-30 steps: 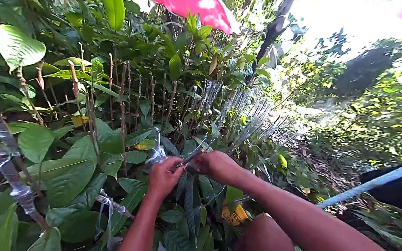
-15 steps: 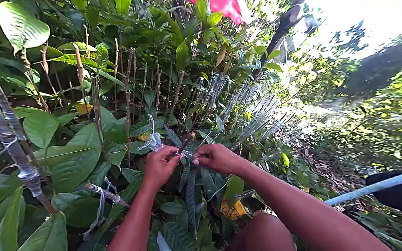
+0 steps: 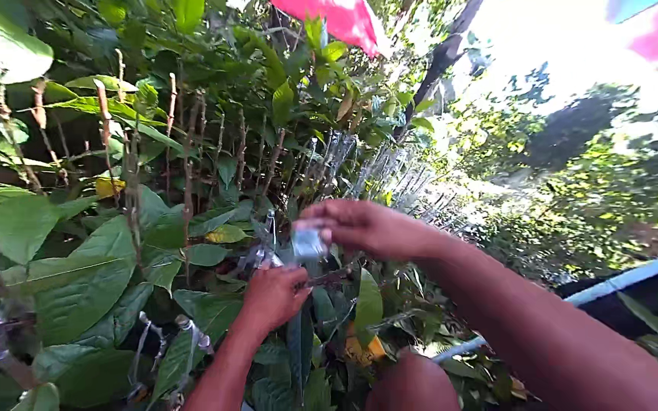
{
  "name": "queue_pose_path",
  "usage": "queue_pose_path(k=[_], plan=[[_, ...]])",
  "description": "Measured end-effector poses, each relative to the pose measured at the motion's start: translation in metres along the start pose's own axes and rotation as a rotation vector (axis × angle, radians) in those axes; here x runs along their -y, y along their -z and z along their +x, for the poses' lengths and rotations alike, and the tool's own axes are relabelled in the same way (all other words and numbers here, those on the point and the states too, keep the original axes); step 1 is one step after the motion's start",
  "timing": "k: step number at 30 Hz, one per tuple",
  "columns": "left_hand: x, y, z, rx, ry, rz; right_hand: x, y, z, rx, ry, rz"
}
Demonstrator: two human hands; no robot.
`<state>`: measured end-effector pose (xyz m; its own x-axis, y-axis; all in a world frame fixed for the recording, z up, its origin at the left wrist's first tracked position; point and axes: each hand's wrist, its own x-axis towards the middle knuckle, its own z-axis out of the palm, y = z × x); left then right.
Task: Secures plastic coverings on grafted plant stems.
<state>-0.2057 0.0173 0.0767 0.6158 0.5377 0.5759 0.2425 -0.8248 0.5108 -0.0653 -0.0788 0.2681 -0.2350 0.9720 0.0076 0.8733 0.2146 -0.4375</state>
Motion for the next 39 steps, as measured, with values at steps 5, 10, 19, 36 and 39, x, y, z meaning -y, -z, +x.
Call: queue_pose_path(k=[5, 10, 19, 36, 39], plan=[[0.022, 0.025, -0.002, -0.169, 0.041, -0.012, -0.030, -0.038, -0.014, -0.036, -0.089, -0.632], [0.002, 0.013, -0.001, -0.066, -0.051, 0.049, 0.015, -0.016, -0.005, -0.026, 0.143, -0.091], [0.002, 0.018, -0.002, -0.168, -0.086, -0.032, 0.026, -0.026, 0.002, -0.048, 0.166, -0.184], [0.005, 0.030, -0.005, -0.297, -0.055, 0.010, 0.015, -0.037, -0.012, -0.164, -0.153, -0.340], [0.005, 0.030, -0.004, -0.319, -0.052, -0.002, 0.002, -0.045, -0.011, -0.208, -0.266, -0.433]])
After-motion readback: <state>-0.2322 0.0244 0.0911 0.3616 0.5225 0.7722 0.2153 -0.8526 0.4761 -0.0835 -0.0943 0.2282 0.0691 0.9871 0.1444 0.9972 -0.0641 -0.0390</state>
